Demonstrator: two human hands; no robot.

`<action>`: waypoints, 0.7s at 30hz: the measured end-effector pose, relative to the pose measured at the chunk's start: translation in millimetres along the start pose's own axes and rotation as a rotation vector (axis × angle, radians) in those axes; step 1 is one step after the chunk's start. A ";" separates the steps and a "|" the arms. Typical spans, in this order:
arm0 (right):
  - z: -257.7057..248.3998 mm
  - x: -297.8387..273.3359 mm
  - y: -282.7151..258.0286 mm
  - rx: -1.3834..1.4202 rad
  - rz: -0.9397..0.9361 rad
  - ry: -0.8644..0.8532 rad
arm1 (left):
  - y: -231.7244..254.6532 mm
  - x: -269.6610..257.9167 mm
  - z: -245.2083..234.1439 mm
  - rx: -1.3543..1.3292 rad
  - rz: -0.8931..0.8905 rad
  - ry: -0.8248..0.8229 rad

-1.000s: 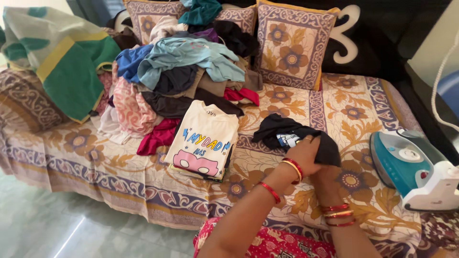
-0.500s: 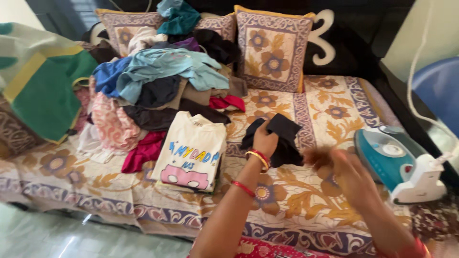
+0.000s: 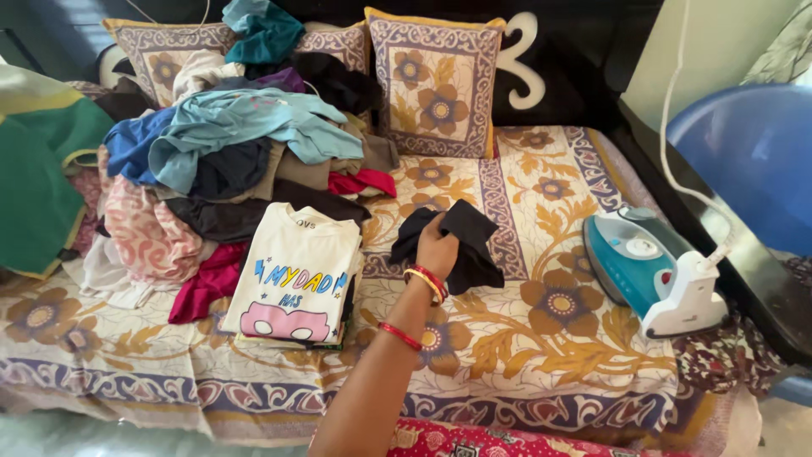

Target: The person irons a white t-shirt on a bed, smoothing and folding it before placing it aside. Then the person irons a black t-shirt, smoothing it flat and ironing the front surface.

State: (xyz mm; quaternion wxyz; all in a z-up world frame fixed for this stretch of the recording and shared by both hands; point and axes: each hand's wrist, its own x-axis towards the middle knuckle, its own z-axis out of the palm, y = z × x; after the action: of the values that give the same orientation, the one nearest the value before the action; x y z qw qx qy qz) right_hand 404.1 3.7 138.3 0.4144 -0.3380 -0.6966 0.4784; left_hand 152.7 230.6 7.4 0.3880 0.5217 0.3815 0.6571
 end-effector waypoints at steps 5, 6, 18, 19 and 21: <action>4.8 1.5 -5.8 0.006 -0.019 0.017 | 2.7 0.3 1.5 -0.097 -0.062 0.002; 4.3 1.1 -6.9 0.009 -0.025 0.024 | 4.0 0.3 3.5 -0.099 -0.047 0.000; -9.5 36.9 -8.9 -0.083 -0.166 0.201 | 42.7 -20.9 16.9 0.123 0.027 -0.011; -4.4 45.0 -4.3 -0.139 -0.156 0.246 | 44.6 -24.9 18.9 0.108 0.025 -0.021; 9.9 68.2 5.1 -0.302 -0.123 0.313 | 49.8 -29.7 21.9 0.156 0.015 -0.040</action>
State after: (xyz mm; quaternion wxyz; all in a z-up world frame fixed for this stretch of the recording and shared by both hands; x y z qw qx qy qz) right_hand 366.4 60.7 148.8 0.4903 -0.4232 -0.7069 0.2843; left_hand 173.2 185.5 44.6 0.3488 0.5664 0.4196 0.6176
